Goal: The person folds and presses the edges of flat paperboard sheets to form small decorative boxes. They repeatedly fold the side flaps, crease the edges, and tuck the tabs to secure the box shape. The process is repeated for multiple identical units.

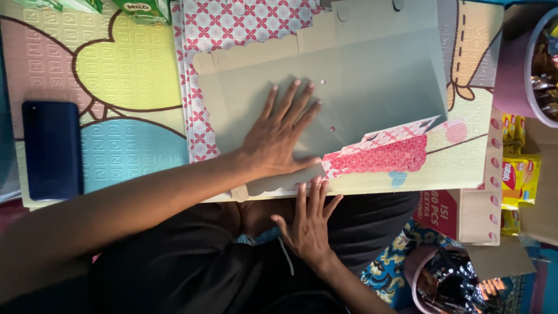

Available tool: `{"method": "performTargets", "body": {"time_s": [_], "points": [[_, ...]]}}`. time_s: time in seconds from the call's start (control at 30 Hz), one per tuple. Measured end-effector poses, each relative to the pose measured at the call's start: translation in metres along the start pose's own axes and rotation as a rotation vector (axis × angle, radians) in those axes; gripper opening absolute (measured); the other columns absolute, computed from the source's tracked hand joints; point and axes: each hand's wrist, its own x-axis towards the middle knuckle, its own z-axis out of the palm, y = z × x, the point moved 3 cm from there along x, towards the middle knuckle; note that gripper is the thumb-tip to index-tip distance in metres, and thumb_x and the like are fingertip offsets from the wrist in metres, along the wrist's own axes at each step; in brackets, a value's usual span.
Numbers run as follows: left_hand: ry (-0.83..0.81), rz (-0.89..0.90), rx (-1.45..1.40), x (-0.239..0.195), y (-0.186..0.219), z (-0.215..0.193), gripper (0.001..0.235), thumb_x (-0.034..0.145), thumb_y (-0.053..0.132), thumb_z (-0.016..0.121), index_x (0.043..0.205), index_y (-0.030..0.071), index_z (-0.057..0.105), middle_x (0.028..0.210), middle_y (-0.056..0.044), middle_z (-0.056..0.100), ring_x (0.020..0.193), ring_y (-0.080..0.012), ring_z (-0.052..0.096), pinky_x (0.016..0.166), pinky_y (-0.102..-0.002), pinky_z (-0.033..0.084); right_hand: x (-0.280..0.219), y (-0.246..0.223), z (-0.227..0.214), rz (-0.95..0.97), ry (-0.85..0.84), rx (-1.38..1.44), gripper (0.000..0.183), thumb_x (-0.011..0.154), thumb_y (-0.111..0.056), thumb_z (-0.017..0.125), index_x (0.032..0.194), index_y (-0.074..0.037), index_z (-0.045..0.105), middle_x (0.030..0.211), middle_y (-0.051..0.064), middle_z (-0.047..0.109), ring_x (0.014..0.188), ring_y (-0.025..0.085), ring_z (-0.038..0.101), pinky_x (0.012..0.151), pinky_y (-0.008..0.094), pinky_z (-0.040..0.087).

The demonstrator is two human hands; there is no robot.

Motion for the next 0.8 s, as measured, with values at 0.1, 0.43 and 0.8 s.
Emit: {"method": "performTargets", "body": {"time_s": [0.1, 0.43, 0.8], "points": [[0.003, 0.006, -0.015, -0.001, -0.001, -0.002, 0.111, 0.087, 0.080, 0.051, 0.160, 0.000, 0.029, 0.169, -0.025, 0.010, 0.156, -0.0441, 0.002, 0.122, -0.068, 0.003, 0.013, -0.004, -0.005, -0.030, 0.033, 0.000, 0.103, 0.097, -0.064, 0.054, 0.160, 0.006, 0.012, 0.164, 0.040, 0.009, 0.154, 0.061, 0.008, 0.116, 0.081, -0.002], [-0.024, 0.006, -0.023, -0.001, -0.005, 0.002, 0.109, 0.086, 0.077, 0.056, 0.160, 0.002, 0.030, 0.169, -0.025, 0.008, 0.155, -0.0447, 0.000, 0.122, -0.069, 0.003, -0.003, -0.012, -0.001, -0.034, -0.054, 0.050, 0.096, 0.096, -0.060, 0.056, 0.164, -0.006, 0.014, 0.165, 0.040, 0.005, 0.153, 0.062, 0.006, 0.111, 0.085, 0.005], [-0.074, 0.073, -0.060, -0.003, -0.010, 0.005, 0.110, 0.088, 0.076, 0.059, 0.163, 0.004, 0.023, 0.168, -0.028, 0.000, 0.153, -0.0477, -0.007, 0.121, -0.071, -0.003, -0.002, -0.021, 0.002, -0.047, -0.059, -0.001, 0.106, 0.095, -0.065, 0.055, 0.160, 0.006, 0.011, 0.164, 0.041, 0.008, 0.153, 0.061, 0.008, 0.113, 0.084, 0.003]]}}
